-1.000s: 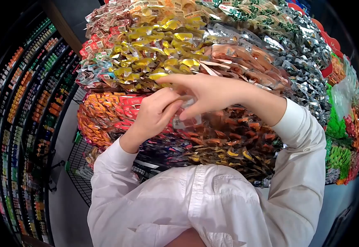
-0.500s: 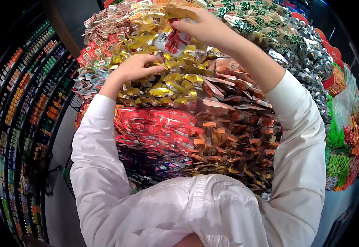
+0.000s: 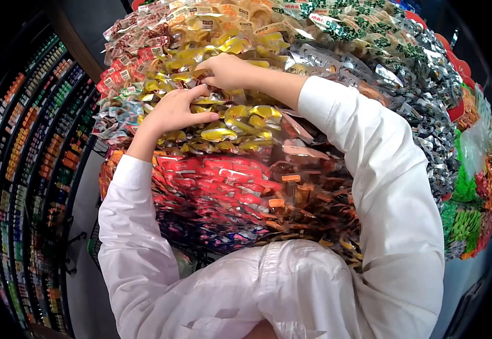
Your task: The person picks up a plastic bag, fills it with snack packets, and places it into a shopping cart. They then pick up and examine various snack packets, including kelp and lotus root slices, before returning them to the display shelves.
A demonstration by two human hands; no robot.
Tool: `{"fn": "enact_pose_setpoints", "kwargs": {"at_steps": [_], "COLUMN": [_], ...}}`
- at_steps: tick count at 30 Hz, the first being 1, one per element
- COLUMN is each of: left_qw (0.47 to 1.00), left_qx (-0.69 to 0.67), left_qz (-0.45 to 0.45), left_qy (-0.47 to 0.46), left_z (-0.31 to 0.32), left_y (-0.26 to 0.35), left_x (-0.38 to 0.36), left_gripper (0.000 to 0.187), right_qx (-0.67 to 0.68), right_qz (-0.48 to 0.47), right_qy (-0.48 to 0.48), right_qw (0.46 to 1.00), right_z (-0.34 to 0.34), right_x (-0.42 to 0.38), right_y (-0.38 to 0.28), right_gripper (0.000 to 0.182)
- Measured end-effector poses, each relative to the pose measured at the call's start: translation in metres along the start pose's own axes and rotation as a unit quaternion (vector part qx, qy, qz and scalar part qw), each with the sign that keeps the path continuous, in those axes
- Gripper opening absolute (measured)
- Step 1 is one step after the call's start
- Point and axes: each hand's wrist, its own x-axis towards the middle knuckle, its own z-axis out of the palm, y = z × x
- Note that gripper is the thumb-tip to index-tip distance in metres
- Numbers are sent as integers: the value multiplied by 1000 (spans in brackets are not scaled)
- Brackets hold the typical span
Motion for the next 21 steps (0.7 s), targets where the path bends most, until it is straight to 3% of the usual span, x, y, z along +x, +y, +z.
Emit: {"fn": "enact_pose_setpoints", "kwargs": {"at_steps": [2, 3, 9, 12, 14, 16, 21], "left_qw": [993, 998, 988, 981, 986, 981, 988], "left_qx": [-11, -20, 15, -78, -57, -29, -36], "left_qz": [-86, -48, -79, -130, -125, -161, -147], "left_qy": [-74, -43, -129, -124, -91, -103, -11], "left_z": [-5, -3, -13, -10, -3, -7, -1], "left_y": [4, 1, 4, -4, -10, -1, -5], "left_x": [-1, -1, 5, 13, 8, 3, 5], "left_gripper": [62, 64, 63, 57, 54, 53, 53], "right_qx": [-13, -25, -149, -129, -81, -50, -118], "right_qz": [14, 19, 66, 83, 107, 66, 47], "right_qy": [-1, -9, -120, -102, -116, -48, -27], "right_qw": [1000, 999, 979, 983, 984, 995, 992], "right_z": [4, 3, 1, -1, -9, -12, -16], "right_x": [-1, 1, -1, 0, -1, -2, -4], "right_y": [0, -2, -10, -9, -11, -12, -5], "right_gripper": [30, 29, 30, 31, 32, 34, 26]}}
